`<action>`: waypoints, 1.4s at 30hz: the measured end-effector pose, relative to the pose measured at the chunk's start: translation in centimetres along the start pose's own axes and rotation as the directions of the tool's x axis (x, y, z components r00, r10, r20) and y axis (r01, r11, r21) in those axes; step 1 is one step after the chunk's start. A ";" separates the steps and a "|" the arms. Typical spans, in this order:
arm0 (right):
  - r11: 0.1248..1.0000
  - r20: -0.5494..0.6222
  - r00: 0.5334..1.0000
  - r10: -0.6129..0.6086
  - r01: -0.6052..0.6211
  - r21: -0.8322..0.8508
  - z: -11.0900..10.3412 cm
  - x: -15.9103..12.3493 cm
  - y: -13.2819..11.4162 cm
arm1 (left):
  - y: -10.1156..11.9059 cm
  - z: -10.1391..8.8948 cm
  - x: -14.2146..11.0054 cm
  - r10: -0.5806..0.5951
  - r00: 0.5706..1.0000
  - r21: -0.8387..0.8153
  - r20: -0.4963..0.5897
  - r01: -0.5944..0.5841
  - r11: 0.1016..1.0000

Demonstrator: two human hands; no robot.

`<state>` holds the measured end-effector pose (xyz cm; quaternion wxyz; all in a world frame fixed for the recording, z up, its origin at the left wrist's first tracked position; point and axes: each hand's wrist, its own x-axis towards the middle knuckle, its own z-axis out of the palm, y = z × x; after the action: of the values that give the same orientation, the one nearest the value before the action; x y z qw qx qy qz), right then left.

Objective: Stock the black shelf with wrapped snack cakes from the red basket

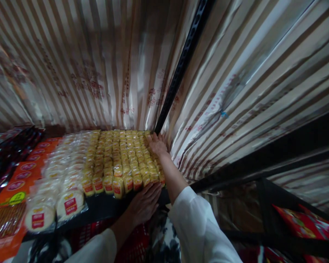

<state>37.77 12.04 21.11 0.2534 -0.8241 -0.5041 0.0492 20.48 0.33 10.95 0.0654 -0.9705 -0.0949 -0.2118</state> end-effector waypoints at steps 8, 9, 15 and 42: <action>0.968 -0.384 0.919 0.092 0.007 0.250 -1.5 -14.6 1.0 | 0.0 1.5 -0.5 0.048 0.998 -0.079 -0.032 -0.050 0.996; 0.966 -0.370 0.924 0.100 -0.001 0.259 -1.3 -16.7 1.4 | 0.0 1.5 -0.6 0.061 0.996 -0.079 -0.060 -0.065 0.995; 0.945 -0.230 0.949 0.217 -0.145 0.294 0.2 -23.1 3.9 | 0.1 0.6 -0.4 0.071 0.997 0.018 0.012 -0.071 0.997; 0.858 -0.157 0.950 0.269 -0.163 0.487 1.0 -21.1 5.3 | 1.5 1.3 3.2 0.160 0.983 -0.070 0.085 -0.155 0.985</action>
<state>31.37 -7.59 14.05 0.4913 -0.7904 -0.3501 0.1065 24.17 -0.44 10.98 0.0467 -0.9851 -0.0139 -0.1647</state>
